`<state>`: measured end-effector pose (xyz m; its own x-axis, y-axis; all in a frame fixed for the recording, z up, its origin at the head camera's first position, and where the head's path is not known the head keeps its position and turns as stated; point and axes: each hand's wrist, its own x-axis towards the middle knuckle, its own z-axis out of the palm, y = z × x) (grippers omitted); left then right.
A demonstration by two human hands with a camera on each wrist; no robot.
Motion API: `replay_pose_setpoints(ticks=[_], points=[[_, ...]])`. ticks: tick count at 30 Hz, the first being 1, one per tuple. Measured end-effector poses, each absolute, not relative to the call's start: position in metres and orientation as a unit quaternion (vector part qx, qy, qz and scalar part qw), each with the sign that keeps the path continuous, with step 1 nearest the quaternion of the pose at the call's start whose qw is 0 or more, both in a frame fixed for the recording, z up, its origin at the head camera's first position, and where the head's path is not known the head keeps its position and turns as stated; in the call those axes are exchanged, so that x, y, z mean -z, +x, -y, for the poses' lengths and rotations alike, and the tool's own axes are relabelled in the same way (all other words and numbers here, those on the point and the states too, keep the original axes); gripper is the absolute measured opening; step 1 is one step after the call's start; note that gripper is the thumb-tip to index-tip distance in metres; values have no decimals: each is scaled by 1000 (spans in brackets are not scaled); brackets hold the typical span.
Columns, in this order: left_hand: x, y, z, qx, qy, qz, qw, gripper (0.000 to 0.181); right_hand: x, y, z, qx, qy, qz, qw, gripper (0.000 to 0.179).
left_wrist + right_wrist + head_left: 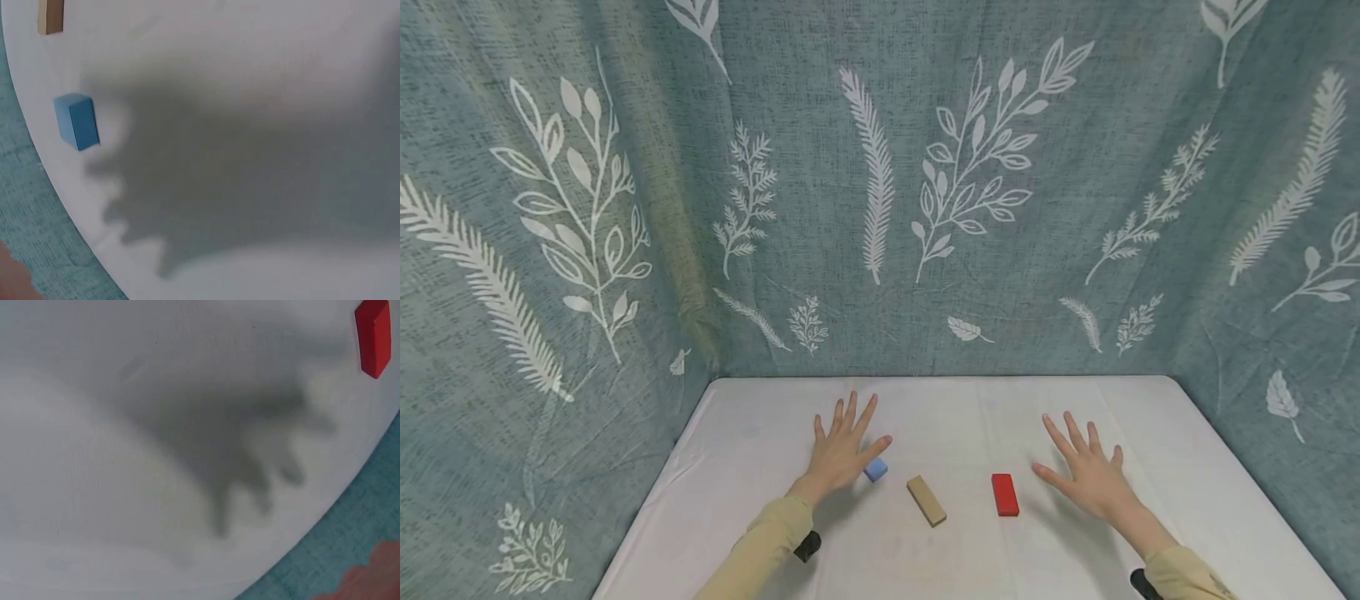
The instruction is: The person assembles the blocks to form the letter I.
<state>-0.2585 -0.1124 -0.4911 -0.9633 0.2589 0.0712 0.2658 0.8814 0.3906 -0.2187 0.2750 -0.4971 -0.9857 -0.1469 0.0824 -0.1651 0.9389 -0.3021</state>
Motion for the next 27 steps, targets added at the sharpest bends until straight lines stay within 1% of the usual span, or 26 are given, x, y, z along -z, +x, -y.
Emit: replay_pose_setpoints(ticks=[10,17,22,27], points=[[494,-252,102,229,-161,960,17,75,501,-215,-266,-170,94,981,29,81],[495,-247,95,248,-169,954,11,76,502,-211,-260,-196,121,972,35,81],[496,-242,89,286,-177,942,15,77,503,-209,-255,-227,120,966,17,81],[497,-236,83,320,-183,930,5,78,505,-209,-250,-259,115,959,-12,85]])
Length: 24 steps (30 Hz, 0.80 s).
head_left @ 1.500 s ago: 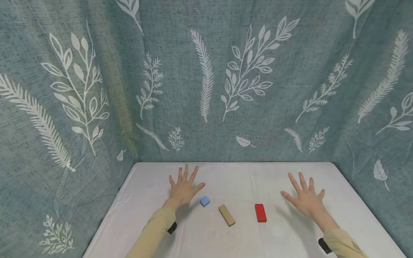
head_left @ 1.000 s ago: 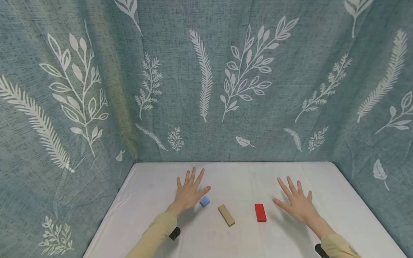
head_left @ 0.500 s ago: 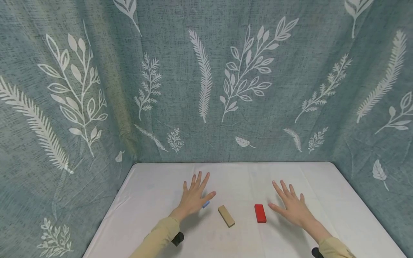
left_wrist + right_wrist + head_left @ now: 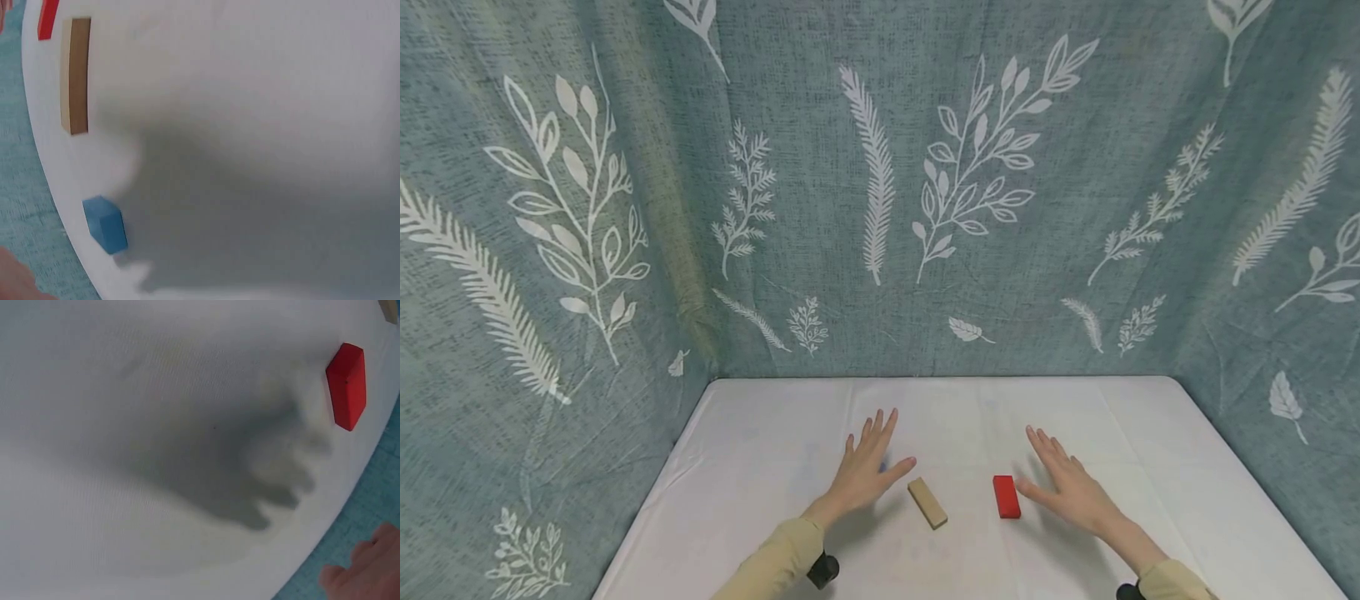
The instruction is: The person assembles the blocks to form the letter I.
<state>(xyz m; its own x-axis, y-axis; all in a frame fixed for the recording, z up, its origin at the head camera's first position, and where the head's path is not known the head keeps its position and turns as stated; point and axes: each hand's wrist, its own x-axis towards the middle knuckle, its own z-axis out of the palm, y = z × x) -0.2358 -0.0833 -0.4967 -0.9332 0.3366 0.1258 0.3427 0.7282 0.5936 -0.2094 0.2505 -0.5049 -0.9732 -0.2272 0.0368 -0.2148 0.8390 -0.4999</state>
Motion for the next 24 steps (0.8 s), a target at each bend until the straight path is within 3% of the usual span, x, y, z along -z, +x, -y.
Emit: replay_pose_setpoints(ticks=[8,24], points=[[501,-227,74,362,-197,911,-10,79,506,-207,-248,311,-109,-942,67,88],[512,-208,61,442,-184,876,-61,83,510,-206,-241,355,-128,-922,88,89]])
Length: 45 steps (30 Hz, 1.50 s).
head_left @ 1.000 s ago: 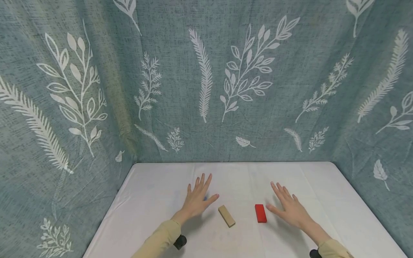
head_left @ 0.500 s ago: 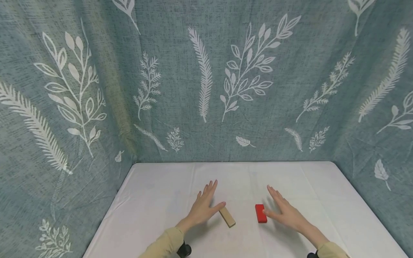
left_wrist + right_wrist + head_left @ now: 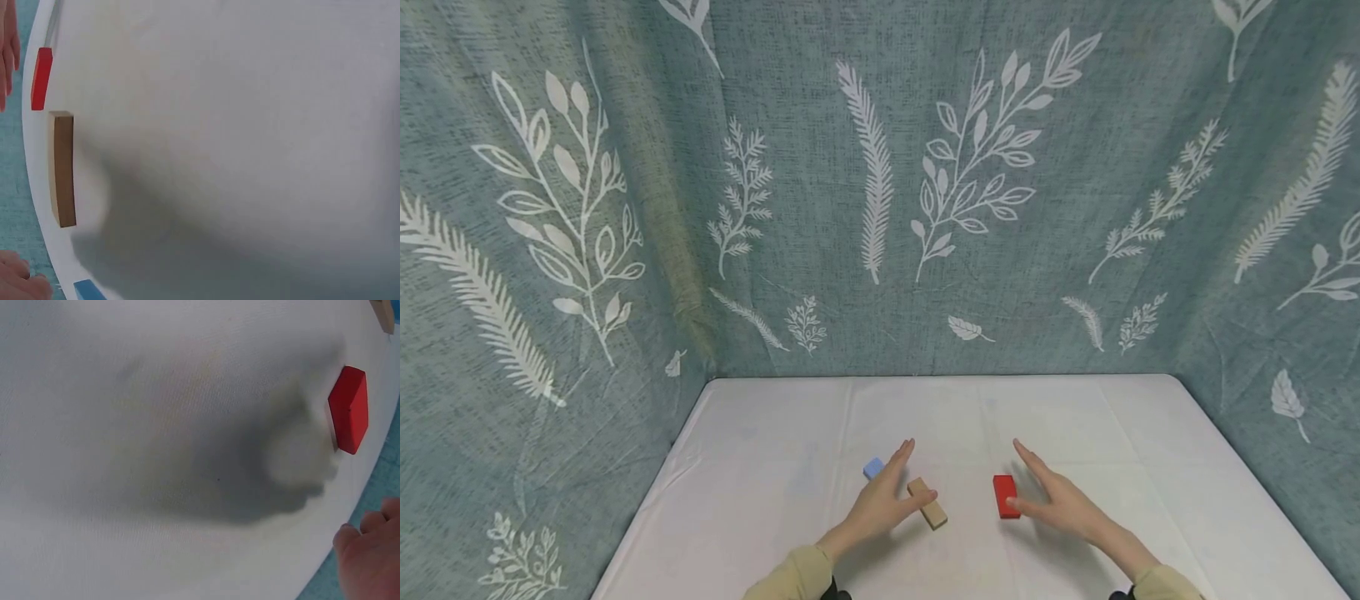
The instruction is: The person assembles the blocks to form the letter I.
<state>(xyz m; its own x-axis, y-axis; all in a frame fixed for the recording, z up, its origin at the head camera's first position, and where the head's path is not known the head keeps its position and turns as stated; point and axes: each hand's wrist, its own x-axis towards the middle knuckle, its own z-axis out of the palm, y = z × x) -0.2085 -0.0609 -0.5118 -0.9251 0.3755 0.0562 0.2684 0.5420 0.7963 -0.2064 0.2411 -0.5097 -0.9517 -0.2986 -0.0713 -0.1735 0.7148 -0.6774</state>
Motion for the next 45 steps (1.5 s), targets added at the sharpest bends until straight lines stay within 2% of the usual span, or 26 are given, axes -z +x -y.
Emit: replay_pose_setpoints(ticks=[20,25,31,45], points=[[531,-194,55,-456,148,-875,61,83,520,-208,-239,354,-121,-921,111,84],[537,-192,53,-455,128,-880,46,82,524,-209,-239,360,-126,-917,120,82],[543,-190,50,-441,119,-890,14,80,527,-210,-241,354,-154,-916,105,80],[545,-190,47,-395,121,-910,-17,79,534,-214,-244,348,-171,-916,101,77]])
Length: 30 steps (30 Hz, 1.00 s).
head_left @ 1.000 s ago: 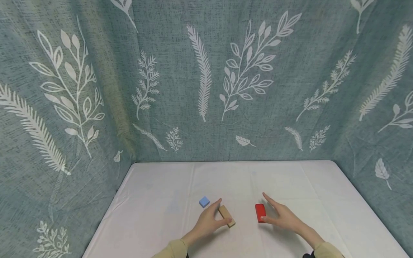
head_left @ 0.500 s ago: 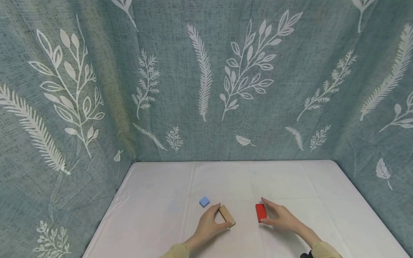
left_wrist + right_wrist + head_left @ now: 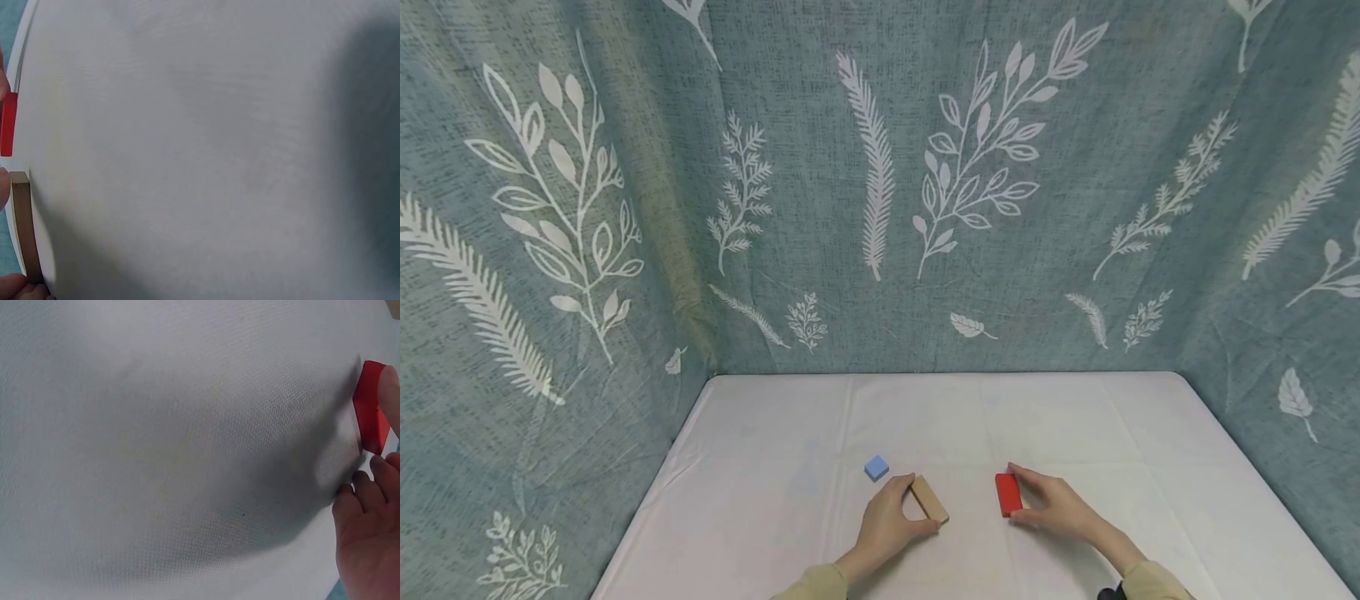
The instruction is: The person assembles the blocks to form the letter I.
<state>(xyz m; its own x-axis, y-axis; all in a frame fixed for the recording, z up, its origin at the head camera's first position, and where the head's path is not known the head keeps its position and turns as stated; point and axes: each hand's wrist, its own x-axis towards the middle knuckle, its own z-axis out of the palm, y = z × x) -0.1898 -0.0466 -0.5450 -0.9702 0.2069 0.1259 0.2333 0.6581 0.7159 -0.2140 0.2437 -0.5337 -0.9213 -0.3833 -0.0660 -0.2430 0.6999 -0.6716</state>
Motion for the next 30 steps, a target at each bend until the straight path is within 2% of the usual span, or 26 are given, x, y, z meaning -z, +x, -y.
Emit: replay_pose_setpoints(ticks=[18,30], points=[[542,-195,47,336,-151,929,49,71,533,-215,-247,338,-191,-915,115,74],[540,-206,59,357,-194,914,-14,72,535,-215,-246,324,-188,-922,94,71]])
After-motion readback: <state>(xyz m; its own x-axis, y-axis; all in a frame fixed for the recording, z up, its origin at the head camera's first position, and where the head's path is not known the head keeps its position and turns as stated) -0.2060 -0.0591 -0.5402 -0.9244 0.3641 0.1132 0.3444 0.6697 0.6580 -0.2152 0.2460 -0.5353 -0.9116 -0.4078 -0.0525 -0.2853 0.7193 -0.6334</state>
